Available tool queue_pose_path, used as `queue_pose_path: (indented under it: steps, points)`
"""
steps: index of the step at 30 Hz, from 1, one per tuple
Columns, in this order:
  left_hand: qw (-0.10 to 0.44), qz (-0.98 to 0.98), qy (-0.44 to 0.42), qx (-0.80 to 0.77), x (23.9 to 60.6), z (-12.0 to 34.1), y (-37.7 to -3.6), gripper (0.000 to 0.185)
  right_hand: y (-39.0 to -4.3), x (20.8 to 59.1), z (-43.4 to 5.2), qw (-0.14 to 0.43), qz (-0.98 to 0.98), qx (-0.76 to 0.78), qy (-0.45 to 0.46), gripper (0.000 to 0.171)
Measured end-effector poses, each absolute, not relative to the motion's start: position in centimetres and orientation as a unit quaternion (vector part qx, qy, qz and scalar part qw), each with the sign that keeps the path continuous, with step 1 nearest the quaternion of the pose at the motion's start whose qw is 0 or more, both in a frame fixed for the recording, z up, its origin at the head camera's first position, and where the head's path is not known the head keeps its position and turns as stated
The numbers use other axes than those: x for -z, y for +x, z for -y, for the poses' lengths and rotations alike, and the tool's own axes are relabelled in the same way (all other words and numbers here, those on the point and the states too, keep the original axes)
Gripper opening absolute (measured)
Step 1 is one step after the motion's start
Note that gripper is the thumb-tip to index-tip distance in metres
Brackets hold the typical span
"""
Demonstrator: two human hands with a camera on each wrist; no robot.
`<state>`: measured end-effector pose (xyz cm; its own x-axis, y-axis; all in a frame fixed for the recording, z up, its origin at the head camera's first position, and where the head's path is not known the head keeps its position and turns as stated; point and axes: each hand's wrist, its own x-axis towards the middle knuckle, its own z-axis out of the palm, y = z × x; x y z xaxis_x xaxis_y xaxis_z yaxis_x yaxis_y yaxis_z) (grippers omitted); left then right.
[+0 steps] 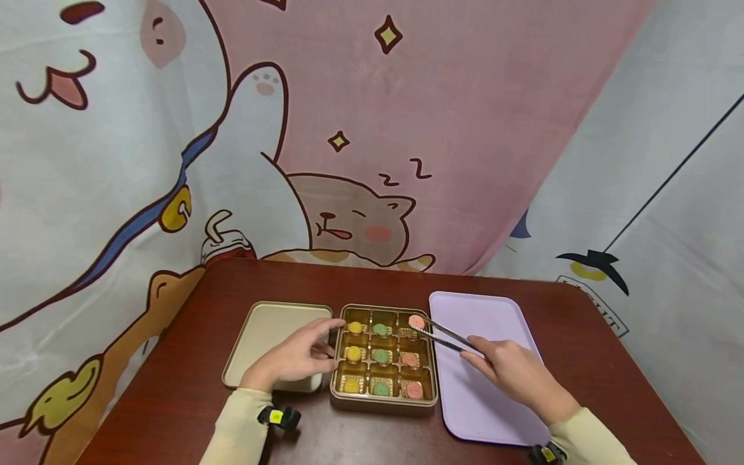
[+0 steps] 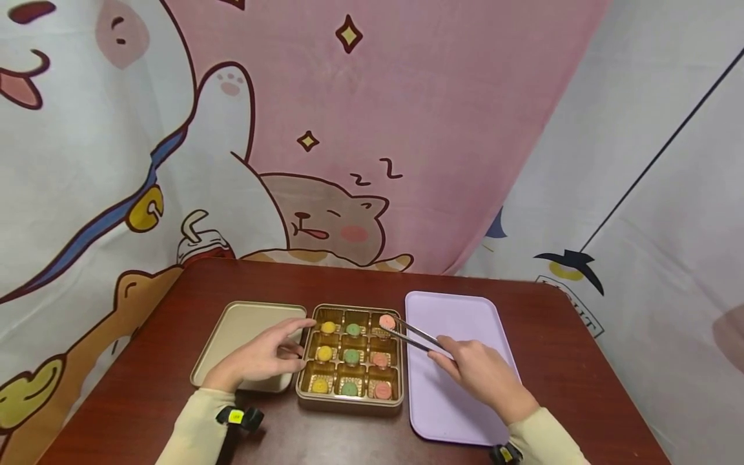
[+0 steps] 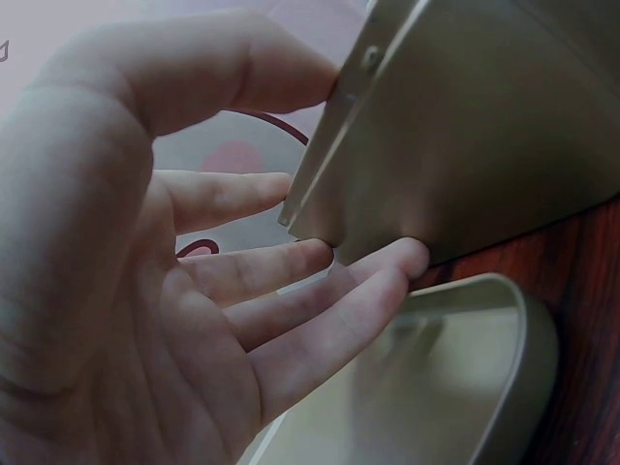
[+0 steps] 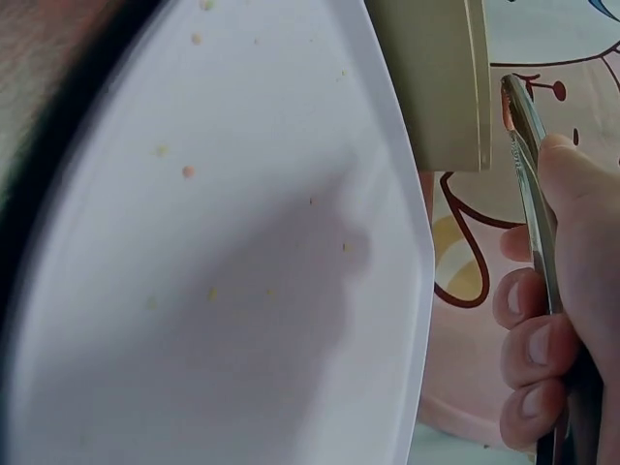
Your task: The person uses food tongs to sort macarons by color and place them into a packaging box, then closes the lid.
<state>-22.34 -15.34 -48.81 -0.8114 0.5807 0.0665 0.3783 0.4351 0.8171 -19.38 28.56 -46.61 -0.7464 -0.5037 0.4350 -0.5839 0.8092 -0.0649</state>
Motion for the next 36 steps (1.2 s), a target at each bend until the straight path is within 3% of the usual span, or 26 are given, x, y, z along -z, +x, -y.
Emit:
queue_pose_path:
  steps: [20, 29, 36]
  points:
    - [0.113, -0.843, 0.279, -0.445, 48.8, 15.3, -22.4, 0.077, -19.1, 46.1, -28.1, 0.159, 0.946, -0.110, 0.259, 0.020]
    - [0.112, -0.844, 0.280, -0.443, 49.0, 15.3, -22.4, 0.078, -17.8, 46.0, -31.1, 0.134, 0.969, -0.120, 0.170, 0.029]
    - [0.112, -0.842, 0.283, -0.445, 49.0, 15.4, -22.4, 0.077, -16.6, 46.1, -34.9, 0.077, 0.986, -0.125, 0.080, 0.044]
